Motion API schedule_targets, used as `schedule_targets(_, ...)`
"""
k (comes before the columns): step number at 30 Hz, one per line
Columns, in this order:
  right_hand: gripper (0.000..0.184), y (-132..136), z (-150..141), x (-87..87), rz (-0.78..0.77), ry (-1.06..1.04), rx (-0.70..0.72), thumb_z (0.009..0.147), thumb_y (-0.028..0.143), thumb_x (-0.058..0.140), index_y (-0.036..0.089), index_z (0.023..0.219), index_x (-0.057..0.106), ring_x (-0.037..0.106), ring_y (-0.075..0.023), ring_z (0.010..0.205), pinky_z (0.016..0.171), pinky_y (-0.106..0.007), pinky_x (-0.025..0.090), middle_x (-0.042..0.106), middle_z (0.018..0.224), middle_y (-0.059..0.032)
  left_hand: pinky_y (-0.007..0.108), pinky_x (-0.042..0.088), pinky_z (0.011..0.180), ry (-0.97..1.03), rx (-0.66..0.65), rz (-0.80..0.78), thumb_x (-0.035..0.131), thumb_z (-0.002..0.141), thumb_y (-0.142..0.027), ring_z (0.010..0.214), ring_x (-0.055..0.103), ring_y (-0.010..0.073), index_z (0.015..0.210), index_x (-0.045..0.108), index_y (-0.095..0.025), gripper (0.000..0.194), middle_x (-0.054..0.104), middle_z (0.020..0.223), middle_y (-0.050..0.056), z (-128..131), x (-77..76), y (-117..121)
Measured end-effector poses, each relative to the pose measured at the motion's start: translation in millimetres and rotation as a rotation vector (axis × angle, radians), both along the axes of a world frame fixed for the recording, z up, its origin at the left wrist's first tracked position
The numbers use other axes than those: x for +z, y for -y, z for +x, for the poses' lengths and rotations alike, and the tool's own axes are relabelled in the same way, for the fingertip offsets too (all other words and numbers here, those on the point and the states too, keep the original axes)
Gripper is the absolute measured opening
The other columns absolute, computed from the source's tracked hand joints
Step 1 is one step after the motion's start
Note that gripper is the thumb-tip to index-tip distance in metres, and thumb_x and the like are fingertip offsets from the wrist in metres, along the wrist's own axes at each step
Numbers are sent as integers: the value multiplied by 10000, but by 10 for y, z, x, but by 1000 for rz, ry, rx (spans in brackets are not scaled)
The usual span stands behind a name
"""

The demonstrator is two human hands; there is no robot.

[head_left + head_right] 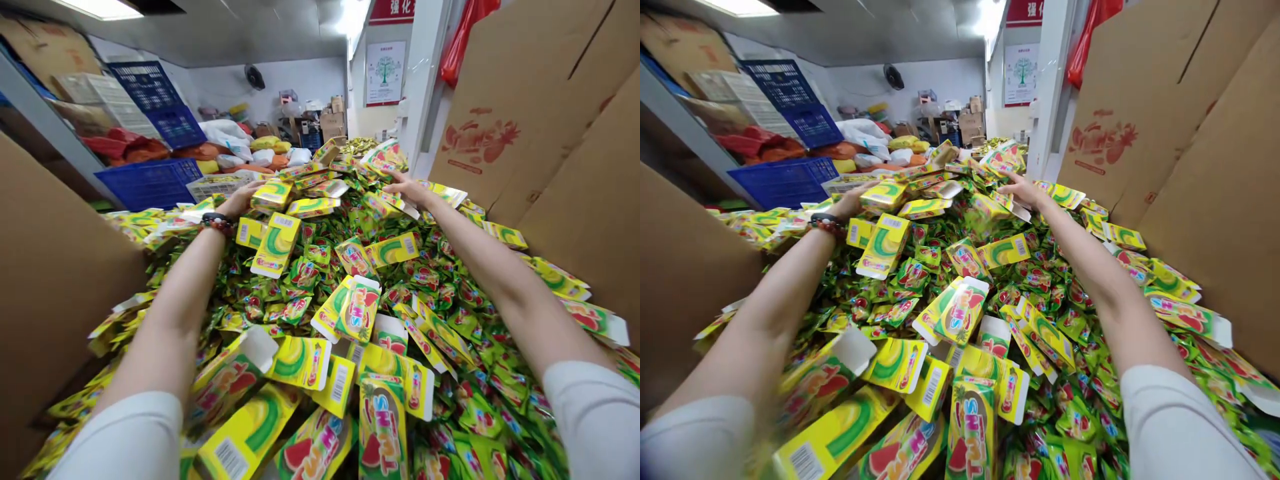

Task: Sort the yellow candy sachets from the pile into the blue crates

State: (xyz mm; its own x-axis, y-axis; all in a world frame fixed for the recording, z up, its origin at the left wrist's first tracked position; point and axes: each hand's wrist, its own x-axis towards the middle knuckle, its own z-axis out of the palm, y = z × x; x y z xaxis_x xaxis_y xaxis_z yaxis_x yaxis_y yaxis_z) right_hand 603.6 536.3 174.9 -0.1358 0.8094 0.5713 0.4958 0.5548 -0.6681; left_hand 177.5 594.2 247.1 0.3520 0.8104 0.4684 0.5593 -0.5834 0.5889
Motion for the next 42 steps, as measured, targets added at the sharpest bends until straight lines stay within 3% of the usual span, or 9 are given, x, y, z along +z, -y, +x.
schedule_targets(4, 675, 446, -131, -157, 55, 29, 112, 756, 555, 625, 267, 1358, 523, 445, -295, 1347, 1163, -451, 299, 547, 1414, -33, 363, 535, 889, 63, -116, -114, 680, 666, -556, 1017, 657, 244, 1346, 540, -184, 787, 679, 1205, 94, 84, -150, 238)
schedule_targets(13, 618, 1635, -679, -501, 71, 286, 267, 815, 487, 594, 251, 1380, 504, 596, -297, 1175, 1008, -409, 447, 623, 1328, -50, 391, 391, 1093, -131, -350, 2, 679, 774, -472, 1228, 540, 273, 1322, 577, -207, 617, 587, 1351, 86, 340, -341, 1461)
schedule_targets(18, 552, 2133, -681, -473, -52, 246, 314, 784, 499, 660, 254, 1278, 638, 636, -269, 1090, 952, -385, 482, 687, 1227, -31, 460, 404, 1077, -221, -402, -96, 709, 760, -361, 1220, 560, 307, 1203, 681, -225, 464, 672, 1239, 56, 543, -459, 2107)
schedule_targets(25, 298, 2705, -373, -351, -171, 151, 100, 793, 428, 691, 206, 968, 786, 659, -180, 700, 672, -332, 534, 756, 786, -24, 539, 318, 1139, -234, -490, -196, 610, 811, -215, 1265, 554, 276, 905, 776, -201, 191, 736, 1103, 25, 560, -312, 2723)
schedule_targets(29, 198, 3248, -263, -462, -65, 130, -64, 802, 358, 690, 234, 923, 787, 690, -177, 722, 662, -304, 543, 772, 824, -18, 489, 452, 1020, -136, -227, -75, 601, 832, -272, 1009, 657, 184, 966, 729, -93, 258, 749, 1014, 58, 150, -305, 3102)
schedule_targets(32, 157, 3755, -258, -622, -8, 149, -166, 827, 316, 666, 239, 900, 782, 715, -197, 757, 690, -310, 553, 776, 850, -20, 421, 514, 913, -129, 61, 57, 615, 839, -334, 817, 631, 130, 1004, 719, -94, 309, 750, 942, 52, -166, -548, 3580)
schedule_targets(35, 139, 4262, -371, -848, 67, 180, -222, 845, 269, 641, 235, 892, 767, 721, -221, 818, 755, -343, 556, 772, 889, -35, 419, 500, 941, -124, 133, 180, 629, 851, -376, 975, 638, 183, 987, 727, -162, 272, 727, 1046, 52, -232, -944, 4235)
schedule_targets(39, 164, 4710, -718, -1224, 30, 248, -207, 886, 229, 570, 224, 890, 734, 695, -223, 823, 761, -366, 546, 748, 867, -55, 362, 500, 894, -28, 137, 159, 594, 895, -287, 964, 643, 184, 948, 707, -207, 148, 700, 995, 42, 147, -1512, 5075)
schedule_targets(42, 292, 4725, -1017, -1463, -51, 346, -182, 889, 195, 517, 201, 1135, 673, 646, -253, 1046, 893, -412, 515, 708, 1113, -103, 313, 503, 788, -17, 114, 26, 577, 900, -253, 863, 639, 179, 878, 693, -195, 131, 690, 882, 41, 563, -1847, 5360)
